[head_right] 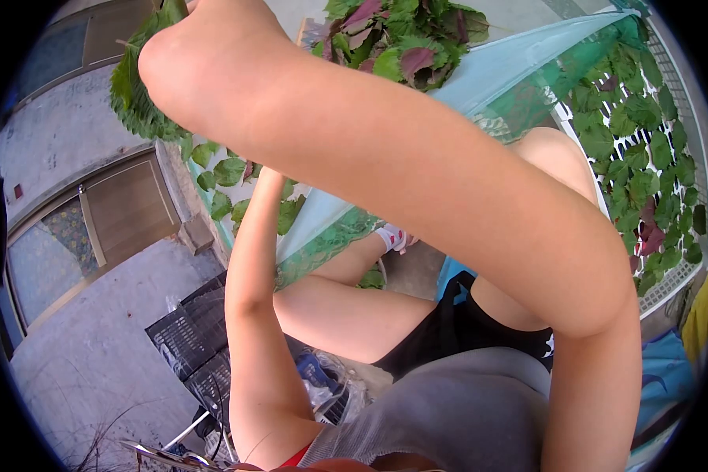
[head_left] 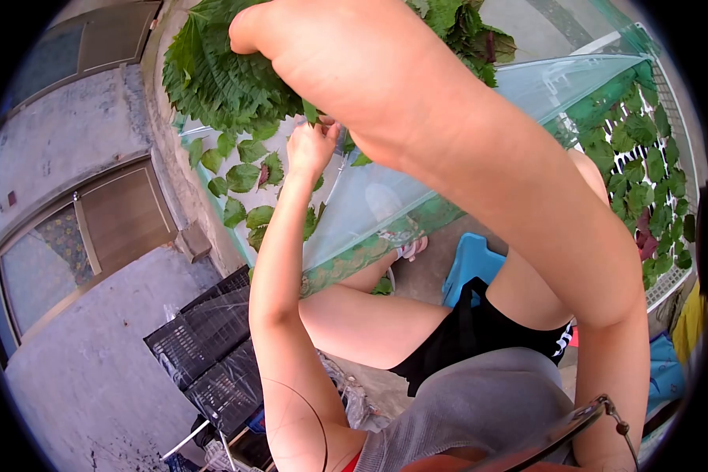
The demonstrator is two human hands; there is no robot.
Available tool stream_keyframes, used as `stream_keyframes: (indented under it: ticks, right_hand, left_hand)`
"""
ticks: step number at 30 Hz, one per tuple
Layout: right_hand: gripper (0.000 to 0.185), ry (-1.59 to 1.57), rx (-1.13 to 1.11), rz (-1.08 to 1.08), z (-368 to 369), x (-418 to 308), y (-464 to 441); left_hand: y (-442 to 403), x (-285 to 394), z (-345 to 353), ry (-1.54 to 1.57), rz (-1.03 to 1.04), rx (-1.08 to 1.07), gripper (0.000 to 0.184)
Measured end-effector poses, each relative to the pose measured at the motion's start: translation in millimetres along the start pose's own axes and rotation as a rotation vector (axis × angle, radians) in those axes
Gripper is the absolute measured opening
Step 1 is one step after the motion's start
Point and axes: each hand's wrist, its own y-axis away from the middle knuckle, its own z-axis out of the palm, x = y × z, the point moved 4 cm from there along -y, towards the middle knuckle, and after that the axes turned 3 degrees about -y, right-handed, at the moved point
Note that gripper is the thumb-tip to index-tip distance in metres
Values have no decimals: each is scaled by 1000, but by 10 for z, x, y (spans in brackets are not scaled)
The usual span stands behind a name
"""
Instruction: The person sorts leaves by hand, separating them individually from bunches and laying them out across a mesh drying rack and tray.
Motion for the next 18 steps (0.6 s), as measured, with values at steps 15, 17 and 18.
stream_keyframes:
  ticks: [15,17,18]
  right_hand:
    - [20,376,364,-373,29,3,66]
    - [20,306,328,-272,15,-29,22]
    - [20,265,305,-204,5,-28,-16]
  left_hand:
    - [-778,-833,403,328,-20,54,9]
    - [-746,-1009,471,782,-459,-183,7]
    - [-753,-1068,432,781,-458,-180,7]
